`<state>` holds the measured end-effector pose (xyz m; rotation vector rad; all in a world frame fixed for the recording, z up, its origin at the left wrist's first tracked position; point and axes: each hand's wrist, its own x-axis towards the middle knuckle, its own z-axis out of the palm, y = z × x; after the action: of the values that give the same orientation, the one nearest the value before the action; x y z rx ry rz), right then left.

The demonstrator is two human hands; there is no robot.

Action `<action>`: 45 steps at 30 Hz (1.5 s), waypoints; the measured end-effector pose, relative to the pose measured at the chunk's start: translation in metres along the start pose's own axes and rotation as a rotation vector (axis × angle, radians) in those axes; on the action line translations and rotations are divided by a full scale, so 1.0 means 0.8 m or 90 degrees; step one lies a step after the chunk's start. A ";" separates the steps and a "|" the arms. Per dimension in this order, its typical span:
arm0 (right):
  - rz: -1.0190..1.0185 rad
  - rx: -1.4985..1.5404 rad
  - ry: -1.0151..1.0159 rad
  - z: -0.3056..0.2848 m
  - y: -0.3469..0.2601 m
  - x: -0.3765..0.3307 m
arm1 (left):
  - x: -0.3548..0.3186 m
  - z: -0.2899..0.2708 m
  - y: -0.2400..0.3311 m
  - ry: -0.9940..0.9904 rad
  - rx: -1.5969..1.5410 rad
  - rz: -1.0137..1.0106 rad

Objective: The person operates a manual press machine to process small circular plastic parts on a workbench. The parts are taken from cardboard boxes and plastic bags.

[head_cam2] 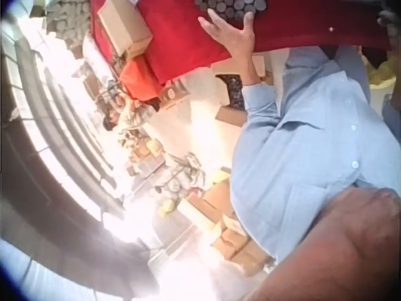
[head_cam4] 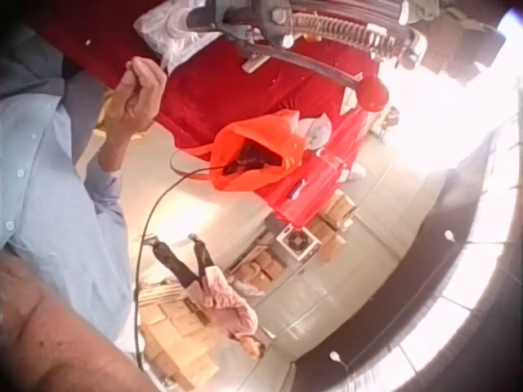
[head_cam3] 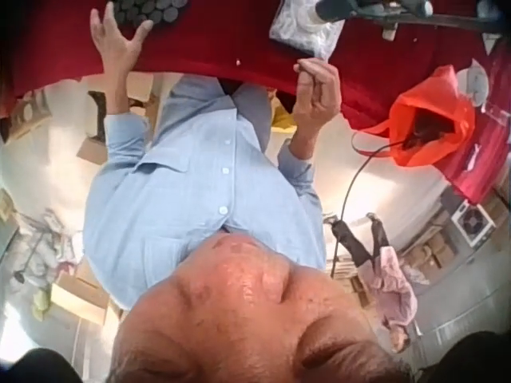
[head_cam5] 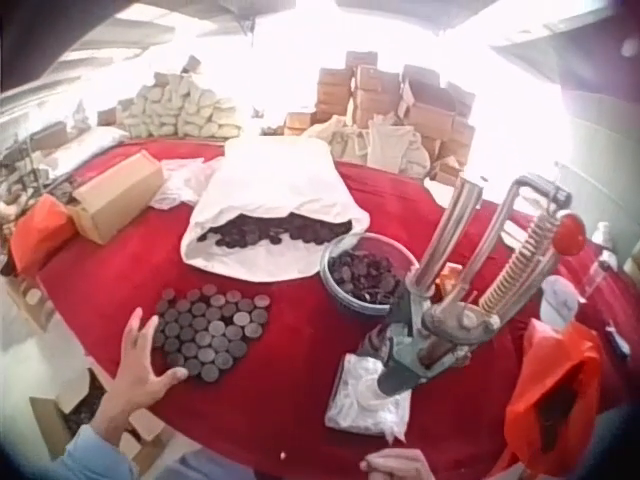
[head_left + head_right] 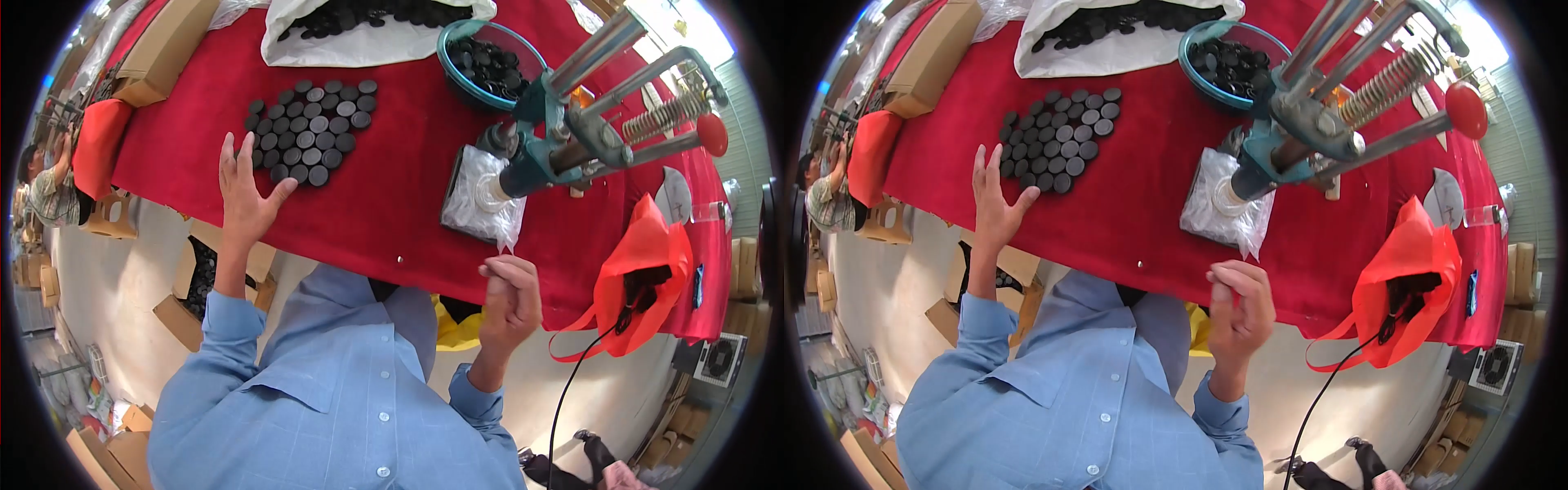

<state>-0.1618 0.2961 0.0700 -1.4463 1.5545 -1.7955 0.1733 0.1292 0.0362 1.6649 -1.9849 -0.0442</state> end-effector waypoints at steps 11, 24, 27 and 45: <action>0.136 0.086 -0.033 0.041 0.023 -0.036 | -0.009 0.074 0.020 -0.042 0.052 -0.002; 0.095 0.034 -0.051 0.014 0.007 -0.032 | -0.020 0.131 0.157 -0.048 -0.064 0.122; 0.088 0.034 -0.029 0.004 0.004 -0.031 | -0.014 0.126 0.173 -0.046 -0.048 0.106; -0.100 0.079 0.208 -0.048 -0.044 0.215 | -0.019 0.116 0.190 -0.070 -0.197 0.333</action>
<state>-0.2539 0.1913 0.1839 -1.2984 1.4741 -2.2717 -0.0016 0.1496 0.0065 0.9393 -2.2997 -0.2408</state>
